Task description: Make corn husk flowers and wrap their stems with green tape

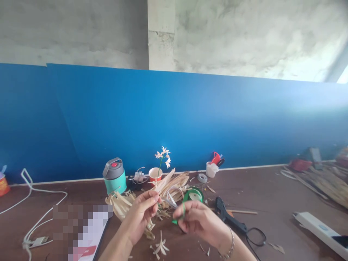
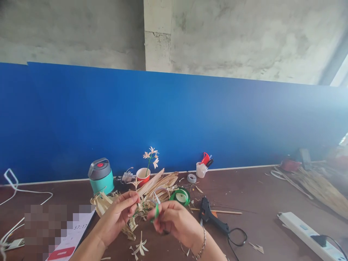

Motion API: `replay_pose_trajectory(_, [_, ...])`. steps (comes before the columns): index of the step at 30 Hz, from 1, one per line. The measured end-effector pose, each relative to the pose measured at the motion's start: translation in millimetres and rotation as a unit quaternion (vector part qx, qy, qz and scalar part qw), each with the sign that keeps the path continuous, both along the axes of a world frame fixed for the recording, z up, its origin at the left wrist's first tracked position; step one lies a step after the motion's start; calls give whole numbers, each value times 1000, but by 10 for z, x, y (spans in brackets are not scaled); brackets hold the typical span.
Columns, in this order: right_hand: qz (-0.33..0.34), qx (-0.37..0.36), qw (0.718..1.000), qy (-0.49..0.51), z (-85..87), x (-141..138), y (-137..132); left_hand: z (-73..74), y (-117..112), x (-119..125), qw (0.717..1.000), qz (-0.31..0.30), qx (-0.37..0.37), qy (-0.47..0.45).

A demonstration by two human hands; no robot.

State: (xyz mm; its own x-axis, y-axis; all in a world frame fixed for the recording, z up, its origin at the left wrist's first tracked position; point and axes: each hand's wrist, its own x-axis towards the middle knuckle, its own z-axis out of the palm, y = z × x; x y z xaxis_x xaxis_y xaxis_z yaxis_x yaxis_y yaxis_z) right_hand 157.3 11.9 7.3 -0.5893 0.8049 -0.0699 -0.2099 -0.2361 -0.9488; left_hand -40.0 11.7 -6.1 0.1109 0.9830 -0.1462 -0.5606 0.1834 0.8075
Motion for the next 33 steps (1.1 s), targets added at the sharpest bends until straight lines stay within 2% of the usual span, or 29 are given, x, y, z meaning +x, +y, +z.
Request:
replay_pose_trajectory(2, [-28,28,998,57,135,-65,85,2,2,-6,1000,10,-4,-5])
replay_pose_trajectory(5, [-81,84,993,7,249,-183,162,33,-7,0,1000,15,4,-6])
replay_pose_trajectory(8, [-131,164,976,-52,266,-291,177,85,-29,16,999,33,14,2])
replay_pose_trajectory(11, [-130,226,964,-56,236,-345,166,135,-57,26,998,48,24,26])
replay_pose_trajectory(14, [-97,207,971,-68,217,-341,163,168,-85,33,997,62,19,51])
replay_pose_trajectory(16, [-103,193,972,-86,225,-319,165,180,-97,39,995,72,11,69])
replay_pose_trajectory(19, [-117,214,962,-121,256,-280,161,181,-104,47,993,72,3,93])
replay_pose_trajectory(23, [-76,252,952,-156,295,-251,146,169,-104,59,994,61,9,93])
replay_pose_trajectory(29, [-55,245,956,-152,265,-279,150,173,-132,76,995,56,16,86])
replay_pose_trajectory(31, [-85,273,942,-173,262,-292,139,168,-133,80,995,53,12,84])
replay_pose_trajectory(33, [-137,328,911,-211,273,-305,113,158,-127,81,995,49,5,83])
